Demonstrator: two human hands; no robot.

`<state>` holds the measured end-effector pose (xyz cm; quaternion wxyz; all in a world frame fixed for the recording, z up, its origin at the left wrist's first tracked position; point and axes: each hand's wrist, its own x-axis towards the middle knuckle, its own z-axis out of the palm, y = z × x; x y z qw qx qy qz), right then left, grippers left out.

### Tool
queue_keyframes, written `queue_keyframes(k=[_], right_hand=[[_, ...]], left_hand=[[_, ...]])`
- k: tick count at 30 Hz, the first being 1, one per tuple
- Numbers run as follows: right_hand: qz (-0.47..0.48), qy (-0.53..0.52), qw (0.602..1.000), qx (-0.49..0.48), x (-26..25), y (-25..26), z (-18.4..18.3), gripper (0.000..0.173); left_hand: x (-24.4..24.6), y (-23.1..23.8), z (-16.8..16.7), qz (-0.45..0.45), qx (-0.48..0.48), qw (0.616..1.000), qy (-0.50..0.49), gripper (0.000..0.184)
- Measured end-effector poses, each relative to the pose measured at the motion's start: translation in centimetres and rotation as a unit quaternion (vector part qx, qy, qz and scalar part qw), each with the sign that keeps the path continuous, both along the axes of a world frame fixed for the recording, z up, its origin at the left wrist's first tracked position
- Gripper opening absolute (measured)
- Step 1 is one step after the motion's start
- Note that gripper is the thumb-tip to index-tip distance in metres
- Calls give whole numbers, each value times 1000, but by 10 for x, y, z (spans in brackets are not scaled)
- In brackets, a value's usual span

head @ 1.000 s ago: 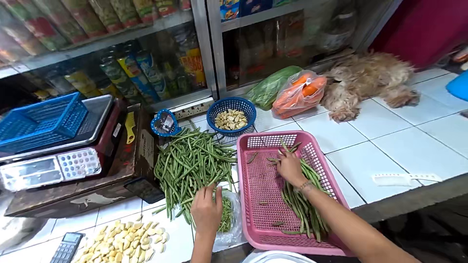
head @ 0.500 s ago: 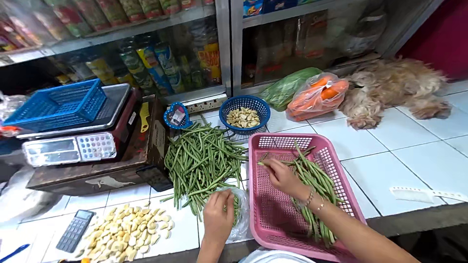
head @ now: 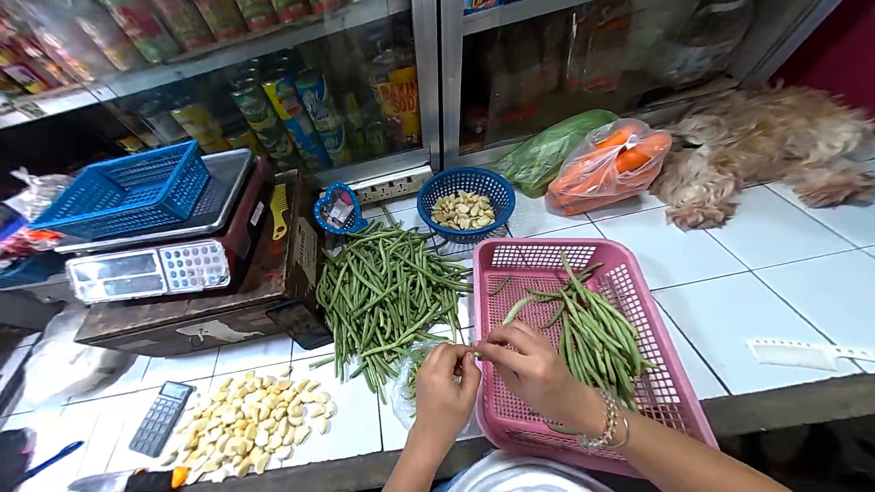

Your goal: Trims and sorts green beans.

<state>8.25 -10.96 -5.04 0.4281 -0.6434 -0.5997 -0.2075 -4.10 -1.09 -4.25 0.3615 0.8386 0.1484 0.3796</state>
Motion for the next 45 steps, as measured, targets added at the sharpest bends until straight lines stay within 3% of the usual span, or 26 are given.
queue_keyframes(k=[2, 5, 11, 14, 15, 16, 18, 20, 24, 27, 30, 34, 36, 38, 40, 42, 43, 45], right_hand=[[23, 45, 998, 27, -6, 2, 1, 15], [58, 120, 990, 51, -12, 3, 2, 12], [122, 252, 959, 53, -16, 0, 3, 9], [137, 286, 948, 40, -16, -1, 1, 9], [133, 280, 950, 33, -16, -2, 0, 10], [122, 258, 958, 19, -15, -2, -1, 11], [79, 165, 983, -25, -12, -3, -4, 15], [44, 83, 993, -68, -10, -6, -4, 16], [27, 6, 993, -113, -8, -8, -1, 14], [19, -30, 991, -128, -9, -8, 0, 13], [23, 18, 993, -113, -8, -9, 3, 16], [52, 181, 981, -53, -13, -10, 7, 16], [67, 312, 947, -15, -19, -8, 9, 14], [72, 442, 893, 38, -20, -8, 14, 10], [74, 518, 846, 102, -8, -8, 16, 16], [67, 574, 801, 154, 6, -9, 21, 25], [59, 597, 782, 170, 12, -10, 24, 28], [47, 633, 751, 184, 18, -12, 26, 31]], left_hand=[[0, -2, 1, -18, -57, 997, -44, 18], [-4, -5, 8, -58, -218, 972, -70, 16], [-9, -2, 13, -133, -486, 861, -68, 29], [-10, -1, 12, -146, -560, 814, -56, 33], [-11, -1, 11, -140, -553, 820, -48, 32], [-11, 1, 11, -128, -510, 850, -34, 28], [-16, 7, 10, -99, -303, 948, 14, 14], [-19, 13, 9, -79, -70, 993, 58, 15], [-17, 15, 9, -67, 224, 968, 96, 10], [-12, 14, 9, -38, 347, 932, 102, 7], [-8, 17, -1, -25, 308, 950, 34, 13], [-5, 6, -15, -51, 37, 994, -85, 18], [-3, -2, -14, -59, -71, 988, -125, 16], [-4, -5, -17, -52, -108, 984, -135, 15], [-9, 1, -29, -21, -55, 993, -101, 13], [-19, 9, -48, 41, 37, 998, -2, 10], [-24, 11, -53, 58, 35, 996, 65, 10], [-32, 11, -51, 54, -74, 981, 172, 25]])
